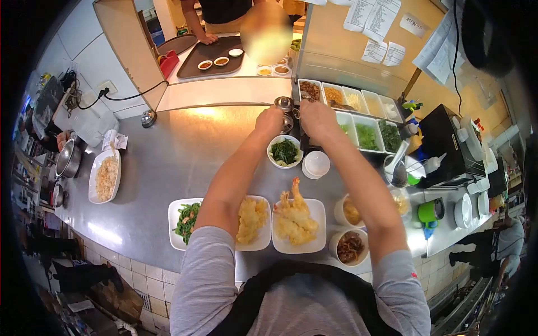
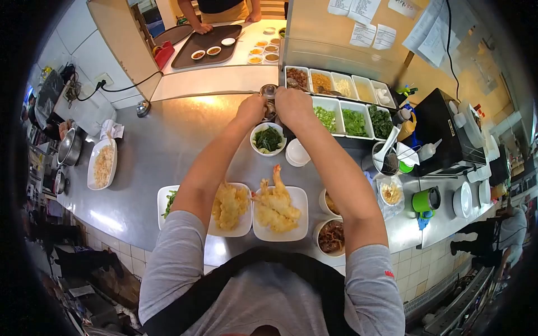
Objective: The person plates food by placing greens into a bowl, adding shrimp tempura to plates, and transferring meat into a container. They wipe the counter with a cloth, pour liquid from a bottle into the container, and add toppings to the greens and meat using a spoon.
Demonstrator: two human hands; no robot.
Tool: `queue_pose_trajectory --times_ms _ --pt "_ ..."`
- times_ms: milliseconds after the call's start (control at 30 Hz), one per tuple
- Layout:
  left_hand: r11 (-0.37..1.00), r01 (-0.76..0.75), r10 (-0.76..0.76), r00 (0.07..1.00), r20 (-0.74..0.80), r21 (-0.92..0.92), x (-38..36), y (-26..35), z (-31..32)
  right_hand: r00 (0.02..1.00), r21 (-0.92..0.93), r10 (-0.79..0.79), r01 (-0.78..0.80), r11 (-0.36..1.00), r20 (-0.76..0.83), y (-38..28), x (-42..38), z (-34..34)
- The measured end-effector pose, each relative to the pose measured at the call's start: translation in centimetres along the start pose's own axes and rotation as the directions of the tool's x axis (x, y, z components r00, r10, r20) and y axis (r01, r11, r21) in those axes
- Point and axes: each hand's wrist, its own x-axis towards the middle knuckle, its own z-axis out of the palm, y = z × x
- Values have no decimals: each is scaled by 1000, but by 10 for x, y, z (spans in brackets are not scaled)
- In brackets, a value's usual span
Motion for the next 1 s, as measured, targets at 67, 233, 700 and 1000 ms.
queue_pose_trajectory --times_ms 67,233,700,1000 --pt "1000 -16 15 1000 14 7 11 2 10 999 -19 -13 14 1000 30 5 8 -2" --pt "999 -39 36 996 75 36 18 -4 6 986 -77 -25 38 996 164 10 32 -10" --pt "988 61 -67 997 -36 -145 13 -15 0 899 -38 42 -28 999 436 -10 67 50" --pt "999 24 -25 999 30 25 16 6 -3 991 -70 -120 123 990 53 13 65 32"
